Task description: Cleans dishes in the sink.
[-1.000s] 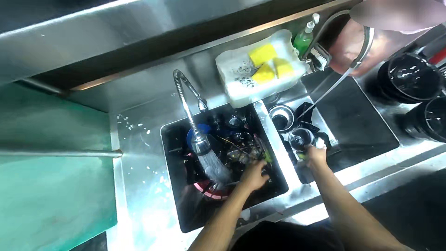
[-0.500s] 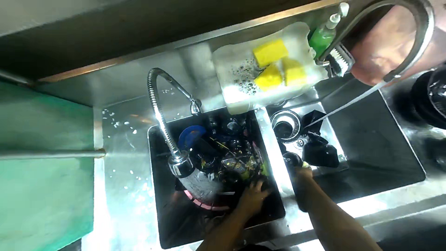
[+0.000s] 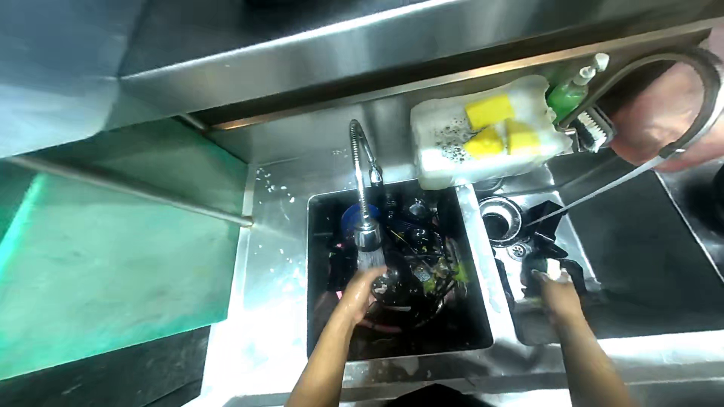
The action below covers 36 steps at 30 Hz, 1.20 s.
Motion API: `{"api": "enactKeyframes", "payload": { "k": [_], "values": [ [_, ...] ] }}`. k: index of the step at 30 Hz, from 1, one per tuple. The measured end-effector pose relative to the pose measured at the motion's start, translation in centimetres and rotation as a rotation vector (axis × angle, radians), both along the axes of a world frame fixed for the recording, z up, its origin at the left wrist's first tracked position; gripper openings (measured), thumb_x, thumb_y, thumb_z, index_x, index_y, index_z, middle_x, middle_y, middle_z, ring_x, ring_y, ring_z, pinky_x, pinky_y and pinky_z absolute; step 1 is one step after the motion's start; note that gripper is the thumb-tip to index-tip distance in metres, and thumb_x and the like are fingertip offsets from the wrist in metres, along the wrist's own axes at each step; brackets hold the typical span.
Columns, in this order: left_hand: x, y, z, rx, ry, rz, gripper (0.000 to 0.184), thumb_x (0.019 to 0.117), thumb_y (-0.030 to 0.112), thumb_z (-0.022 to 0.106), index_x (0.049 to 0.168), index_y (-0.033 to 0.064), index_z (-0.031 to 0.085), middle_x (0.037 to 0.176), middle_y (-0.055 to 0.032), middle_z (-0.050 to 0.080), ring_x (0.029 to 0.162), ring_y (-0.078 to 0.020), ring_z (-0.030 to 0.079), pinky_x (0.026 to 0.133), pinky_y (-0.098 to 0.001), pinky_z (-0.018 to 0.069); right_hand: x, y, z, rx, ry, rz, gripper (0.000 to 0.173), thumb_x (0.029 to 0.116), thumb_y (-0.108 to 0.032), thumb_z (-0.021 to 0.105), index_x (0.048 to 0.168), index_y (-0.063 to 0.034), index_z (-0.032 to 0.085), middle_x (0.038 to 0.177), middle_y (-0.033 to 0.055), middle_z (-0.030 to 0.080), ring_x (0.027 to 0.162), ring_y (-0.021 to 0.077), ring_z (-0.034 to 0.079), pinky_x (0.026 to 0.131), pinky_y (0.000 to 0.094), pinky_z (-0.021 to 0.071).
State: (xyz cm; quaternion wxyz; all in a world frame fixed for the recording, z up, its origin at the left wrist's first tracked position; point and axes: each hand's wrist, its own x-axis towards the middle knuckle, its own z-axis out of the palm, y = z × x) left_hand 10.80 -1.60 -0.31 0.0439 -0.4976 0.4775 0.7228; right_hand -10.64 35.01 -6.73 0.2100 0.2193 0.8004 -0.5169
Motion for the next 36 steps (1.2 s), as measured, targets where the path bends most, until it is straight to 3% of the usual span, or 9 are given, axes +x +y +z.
{"api": "enactKeyframes", "payload": {
  "k": [3, 7, 14, 17, 21, 24, 28, 31, 36],
  "values": [
    [2.1, -0.9, -3.4, -0.195, -0.057, 0.004, 0.053, 0.0993, 0.034, 0.068, 0.146, 0.0145, 0.053, 0.132, -0.0180, 0.063, 0.115, -0.0326, 0.064, 0.090, -0.0543, 0.0564, 3.7, -1.5, 3.8, -0.031, 0.044, 0.035, 0.062, 0.1007, -0.019, 0.064, 0.153, -0.0056, 0.033, 0.110, 0.0196, 0.068, 0.084, 0.0278, 0.072, 0.071, 0.0470, 0.0627],
    [2.9, -0.7, -3.7, -0.041, 0.182, 0.156, 0.060, 0.1047, 0.027, 0.058, 0.158, 0.0171, 0.034, 0.137, -0.0200, 0.059, 0.116, -0.0323, 0.064, 0.093, -0.0505, 0.0563, 8.5, -5.3, 8.3, -0.070, 0.119, 0.094, 0.061, 0.1028, -0.023, 0.062, 0.153, -0.0055, 0.033, 0.113, 0.0178, 0.067, 0.087, 0.0252, 0.072, 0.075, 0.0438, 0.0628],
    [1.4, 1.0, -3.1, -0.180, 0.183, -0.082, 0.049, 0.1064, 0.024, 0.055, 0.153, 0.0117, 0.044, 0.141, -0.0191, 0.057, 0.122, -0.0324, 0.060, 0.096, -0.0553, 0.0539, 13.8, -9.6, 10.7, 0.016, 0.197, 0.343, 0.063, 0.0982, -0.030, 0.069, 0.151, -0.0073, 0.041, 0.129, 0.0166, 0.064, 0.108, 0.0257, 0.070, 0.091, 0.0473, 0.0606],
    [0.9, 0.9, -3.0, -0.324, 0.157, -0.177, 0.050, 0.1063, 0.026, 0.055, 0.154, 0.0132, 0.045, 0.144, -0.0190, 0.056, 0.124, -0.0336, 0.060, 0.096, -0.0571, 0.0534, 15.7, -11.0, 12.4, 0.088, 0.161, 0.633, 0.066, 0.0966, -0.032, 0.069, 0.153, -0.0106, 0.041, 0.131, 0.0141, 0.064, 0.109, 0.0232, 0.068, 0.094, 0.0456, 0.0580],
    [0.4, 2.3, -3.3, -0.308, 0.192, -0.161, 0.055, 0.1070, 0.031, 0.055, 0.155, 0.0094, 0.040, 0.150, -0.0207, 0.050, 0.132, -0.0335, 0.055, 0.105, -0.0559, 0.0492, 17.4, -16.1, 11.3, 0.111, -0.061, 1.147, 0.095, 0.0925, -0.034, 0.072, 0.165, -0.0304, 0.012, 0.136, 0.0169, 0.063, 0.109, 0.0323, 0.069, 0.095, 0.0577, 0.0556],
    [0.4, 3.2, -3.3, -0.360, 0.227, -0.176, 0.050, 0.1080, 0.034, 0.052, 0.154, 0.0133, 0.045, 0.152, -0.0157, 0.050, 0.133, -0.0297, 0.055, 0.108, -0.0519, 0.0480, 17.9, -19.6, 8.4, 0.127, -0.156, 1.327, 0.099, 0.0921, -0.032, 0.069, 0.166, -0.0323, 0.003, 0.135, 0.0215, 0.061, 0.109, 0.0381, 0.067, 0.093, 0.0619, 0.0531],
    [1.2, 2.3, -3.6, -0.404, 0.244, -0.186, 0.040, 0.1095, 0.021, 0.047, 0.150, 0.0210, 0.051, 0.154, -0.0085, 0.049, 0.136, -0.0245, 0.053, 0.109, -0.0502, 0.0475, 15.1, -19.9, 6.8, 0.480, -0.079, 1.507, 0.086, 0.0918, -0.030, 0.066, 0.164, -0.0339, 0.020, 0.136, 0.0237, 0.061, 0.119, 0.0464, 0.062, 0.095, 0.0716, 0.0481],
    [1.5, 2.7, -2.1, -0.270, 0.143, -0.073, 0.045, 0.1094, 0.021, 0.050, 0.154, 0.0239, 0.042, 0.150, -0.0174, 0.050, 0.115, -0.0350, 0.068, 0.082, -0.0569, 0.0638, 13.7, -20.6, 7.1, 0.739, 0.044, 1.496, 0.071, 0.0921, -0.020, 0.063, 0.158, -0.0293, 0.037, 0.136, 0.0271, 0.060, 0.119, 0.0518, 0.060, 0.091, 0.0737, 0.0480],
    [1.5, 3.2, -1.4, -0.269, 0.004, 0.010, 0.054, 0.1085, 0.038, 0.051, 0.157, 0.0188, 0.037, 0.140, -0.0203, 0.057, 0.114, -0.0327, 0.065, 0.089, -0.0534, 0.0580, 15.9, -21.4, 6.5, 0.191, -0.130, 1.585, 0.088, 0.0940, -0.028, 0.067, 0.166, -0.0252, 0.016, 0.141, 0.0208, 0.059, 0.125, 0.0408, 0.060, 0.103, 0.0651, 0.0469]
  ]
}}
